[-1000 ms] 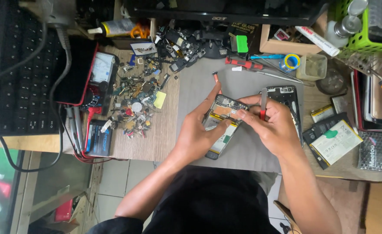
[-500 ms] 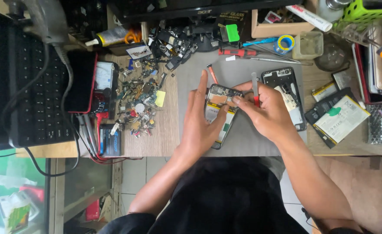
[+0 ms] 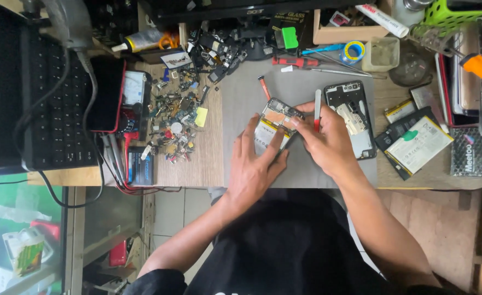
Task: Assembling internal components of a smartphone, including connecting ribbon cables and installing the battery.
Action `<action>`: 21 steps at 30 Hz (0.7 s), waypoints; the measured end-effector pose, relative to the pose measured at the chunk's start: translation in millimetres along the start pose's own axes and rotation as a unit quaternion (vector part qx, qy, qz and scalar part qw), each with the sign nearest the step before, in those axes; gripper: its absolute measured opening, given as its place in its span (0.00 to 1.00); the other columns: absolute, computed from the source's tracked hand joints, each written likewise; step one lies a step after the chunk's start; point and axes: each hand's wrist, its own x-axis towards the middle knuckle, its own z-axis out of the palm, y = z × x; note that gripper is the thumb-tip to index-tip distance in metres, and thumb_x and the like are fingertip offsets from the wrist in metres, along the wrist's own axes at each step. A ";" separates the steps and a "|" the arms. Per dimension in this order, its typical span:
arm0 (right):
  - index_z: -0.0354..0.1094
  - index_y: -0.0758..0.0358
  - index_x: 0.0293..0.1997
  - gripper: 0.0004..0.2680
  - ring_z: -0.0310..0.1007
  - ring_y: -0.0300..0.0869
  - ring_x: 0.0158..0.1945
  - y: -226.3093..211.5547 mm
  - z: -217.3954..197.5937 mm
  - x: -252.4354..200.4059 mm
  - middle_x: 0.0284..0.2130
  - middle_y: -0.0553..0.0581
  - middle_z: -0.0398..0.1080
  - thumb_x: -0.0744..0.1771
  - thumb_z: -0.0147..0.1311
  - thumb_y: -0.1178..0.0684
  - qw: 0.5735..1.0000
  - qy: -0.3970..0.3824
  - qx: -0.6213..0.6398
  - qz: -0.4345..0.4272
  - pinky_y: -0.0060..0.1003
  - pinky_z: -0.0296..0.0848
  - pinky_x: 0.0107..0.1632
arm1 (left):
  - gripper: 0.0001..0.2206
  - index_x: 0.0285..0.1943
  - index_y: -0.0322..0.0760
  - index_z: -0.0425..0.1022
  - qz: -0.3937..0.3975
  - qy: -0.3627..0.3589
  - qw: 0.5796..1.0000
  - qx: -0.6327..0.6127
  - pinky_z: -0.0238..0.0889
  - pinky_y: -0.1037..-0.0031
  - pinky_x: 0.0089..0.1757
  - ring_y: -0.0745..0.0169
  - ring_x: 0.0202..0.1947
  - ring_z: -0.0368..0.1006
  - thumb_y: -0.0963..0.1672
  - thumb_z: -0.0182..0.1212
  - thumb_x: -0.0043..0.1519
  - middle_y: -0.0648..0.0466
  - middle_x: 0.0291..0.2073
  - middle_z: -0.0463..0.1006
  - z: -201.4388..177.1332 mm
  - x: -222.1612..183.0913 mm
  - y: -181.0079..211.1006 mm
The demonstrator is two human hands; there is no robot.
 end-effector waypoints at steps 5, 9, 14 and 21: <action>0.70 0.67 0.53 0.08 0.63 0.31 0.19 -4.8 2.9 4.0 0.22 0.51 0.67 0.70 0.55 0.56 1.000 0.000 -0.010 0.001 0.24 0.66 0.23 | 0.18 0.66 0.50 0.70 -0.008 -0.010 1.000 0.017 0.68 0.61 0.46 0.38 0.54 0.72 0.49 0.60 0.68 0.32 0.63 0.63 1.8 -1.5 -1.7; 0.69 0.67 0.53 0.08 0.66 0.34 0.20 0.2 1.3 13.2 0.22 0.55 0.69 0.70 0.56 0.56 0.998 0.000 -0.061 -0.013 0.27 0.66 0.23 | 0.18 0.67 0.49 0.68 -0.014 -0.018 0.999 0.024 0.66 0.60 0.45 0.36 0.55 0.71 0.49 0.59 0.68 0.31 0.64 0.61 5.0 -4.7 -4.8; 0.70 0.66 0.53 0.08 0.65 0.34 0.20 -7.9 5.9 14.3 0.23 0.54 0.70 0.70 0.57 0.55 0.998 0.005 -0.066 0.006 0.27 0.66 0.25 | 0.19 0.67 0.50 0.66 -0.024 -0.031 0.999 0.030 0.64 0.62 0.46 0.38 0.55 0.70 0.50 0.61 0.68 0.32 0.63 0.61 1.3 -2.6 -6.1; 0.71 0.67 0.51 0.07 0.63 0.35 0.16 -12.6 10.1 8.3 0.19 0.52 0.65 0.69 0.55 0.58 0.999 0.007 -0.032 0.035 0.28 0.65 0.23 | 0.21 0.66 0.50 0.68 -0.047 -0.035 0.998 -0.014 0.66 0.61 0.46 0.39 0.54 0.71 0.50 0.65 0.65 0.33 0.63 0.62 -0.9 -1.8 -7.8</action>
